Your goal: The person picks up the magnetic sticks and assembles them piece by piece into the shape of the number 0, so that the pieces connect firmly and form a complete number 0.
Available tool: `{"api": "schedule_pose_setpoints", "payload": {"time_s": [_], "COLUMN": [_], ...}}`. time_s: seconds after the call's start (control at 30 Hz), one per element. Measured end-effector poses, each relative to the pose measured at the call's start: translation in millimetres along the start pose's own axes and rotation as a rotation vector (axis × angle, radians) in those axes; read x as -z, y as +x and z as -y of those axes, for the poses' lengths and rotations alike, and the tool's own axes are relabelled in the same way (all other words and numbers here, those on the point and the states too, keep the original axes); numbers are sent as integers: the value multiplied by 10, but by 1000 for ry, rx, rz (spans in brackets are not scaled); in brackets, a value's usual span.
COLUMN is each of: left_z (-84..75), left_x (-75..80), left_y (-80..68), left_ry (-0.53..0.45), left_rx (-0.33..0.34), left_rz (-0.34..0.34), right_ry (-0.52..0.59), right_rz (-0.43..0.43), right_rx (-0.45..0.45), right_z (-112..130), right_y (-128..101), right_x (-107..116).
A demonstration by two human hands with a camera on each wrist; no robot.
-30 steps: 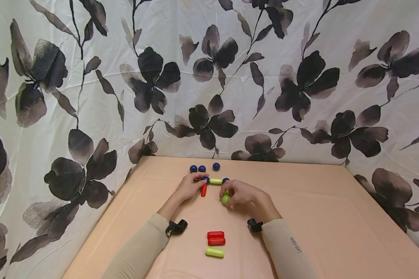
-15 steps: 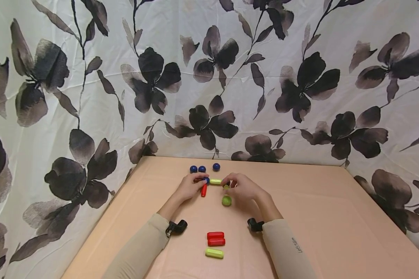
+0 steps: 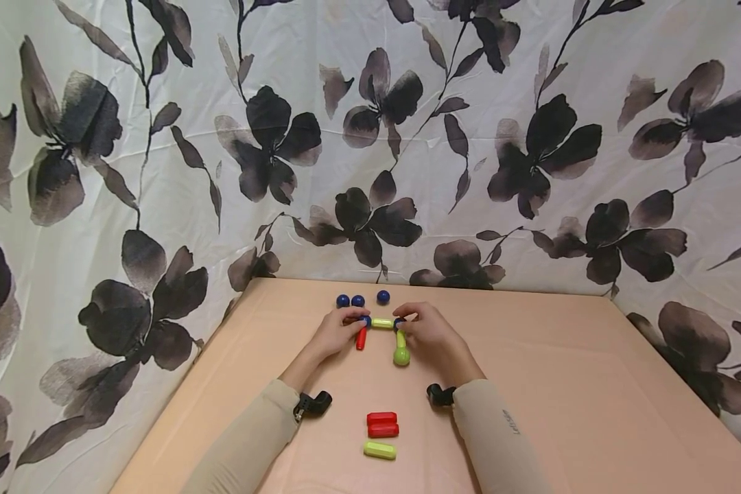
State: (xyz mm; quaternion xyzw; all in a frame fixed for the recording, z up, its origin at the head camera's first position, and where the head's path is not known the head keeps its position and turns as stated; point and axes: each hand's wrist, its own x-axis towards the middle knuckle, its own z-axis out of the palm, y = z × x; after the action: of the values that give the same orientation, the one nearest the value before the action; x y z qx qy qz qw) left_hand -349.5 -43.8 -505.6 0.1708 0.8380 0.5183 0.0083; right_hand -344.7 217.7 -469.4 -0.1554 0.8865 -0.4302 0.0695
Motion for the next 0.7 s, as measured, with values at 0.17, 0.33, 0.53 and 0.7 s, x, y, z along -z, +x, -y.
{"api": "schedule_pose_setpoints", "payload": {"time_s": [0.17, 0.33, 0.53, 0.7], "left_z": [-1, -12, -17, -18], "left_x": [1, 9, 2, 5], "left_y": [-2, -2, -6, 3], "left_ry": [3, 11, 9, -31], "left_rx": [-2, -7, 2, -46], "left_rz": [-2, -6, -4, -152], "right_ry": [91, 142, 176, 171], "right_rz": [-6, -27, -31, -38], "right_rx": [-17, -15, -28, -11], "right_z": [-79, -127, -147, -162], "right_y": [36, 35, 7, -1], "right_x": [-90, -119, -122, -126]}}
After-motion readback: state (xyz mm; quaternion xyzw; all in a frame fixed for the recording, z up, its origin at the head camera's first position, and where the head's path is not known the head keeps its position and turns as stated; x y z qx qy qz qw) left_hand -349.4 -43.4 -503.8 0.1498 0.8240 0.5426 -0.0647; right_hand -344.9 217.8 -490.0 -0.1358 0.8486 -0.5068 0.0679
